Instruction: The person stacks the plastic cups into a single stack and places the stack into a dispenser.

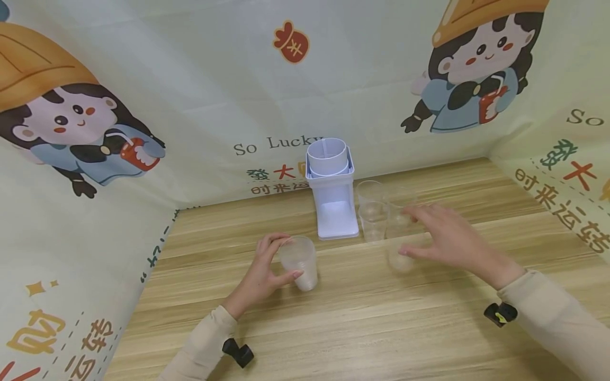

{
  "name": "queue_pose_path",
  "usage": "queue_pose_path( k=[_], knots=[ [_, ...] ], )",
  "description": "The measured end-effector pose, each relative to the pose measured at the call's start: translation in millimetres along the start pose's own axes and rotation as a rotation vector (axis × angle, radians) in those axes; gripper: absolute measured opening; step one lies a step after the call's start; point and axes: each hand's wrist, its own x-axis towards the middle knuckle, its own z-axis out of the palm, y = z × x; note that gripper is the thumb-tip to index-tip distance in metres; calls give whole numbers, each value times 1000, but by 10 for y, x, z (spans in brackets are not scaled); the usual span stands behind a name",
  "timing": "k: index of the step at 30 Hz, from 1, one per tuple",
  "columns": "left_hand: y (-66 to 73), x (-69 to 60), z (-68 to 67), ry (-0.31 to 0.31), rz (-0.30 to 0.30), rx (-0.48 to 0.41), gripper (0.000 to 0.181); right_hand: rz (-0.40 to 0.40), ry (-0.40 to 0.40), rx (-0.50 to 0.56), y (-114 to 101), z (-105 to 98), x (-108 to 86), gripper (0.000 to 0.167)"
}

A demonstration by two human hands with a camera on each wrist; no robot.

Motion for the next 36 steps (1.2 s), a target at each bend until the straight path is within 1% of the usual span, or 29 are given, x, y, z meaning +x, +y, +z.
queue_pose_path(
  k=[9,20,32,36],
  knots=[
    [-12,2,-3,-11,-6,-5,64,-18,-13,42,-135,51,49,77],
    [-5,-2,-8,-13,-9,-12,64,-108,21,46,-291,196,181,76],
    [-5,2,-10,-11,-5,-16,64,-152,12,64,-482,358,348,75],
    [-10,2,-12,-13,-9,-14,64,-151,-20,95,-576,422,404,74]
  ],
)
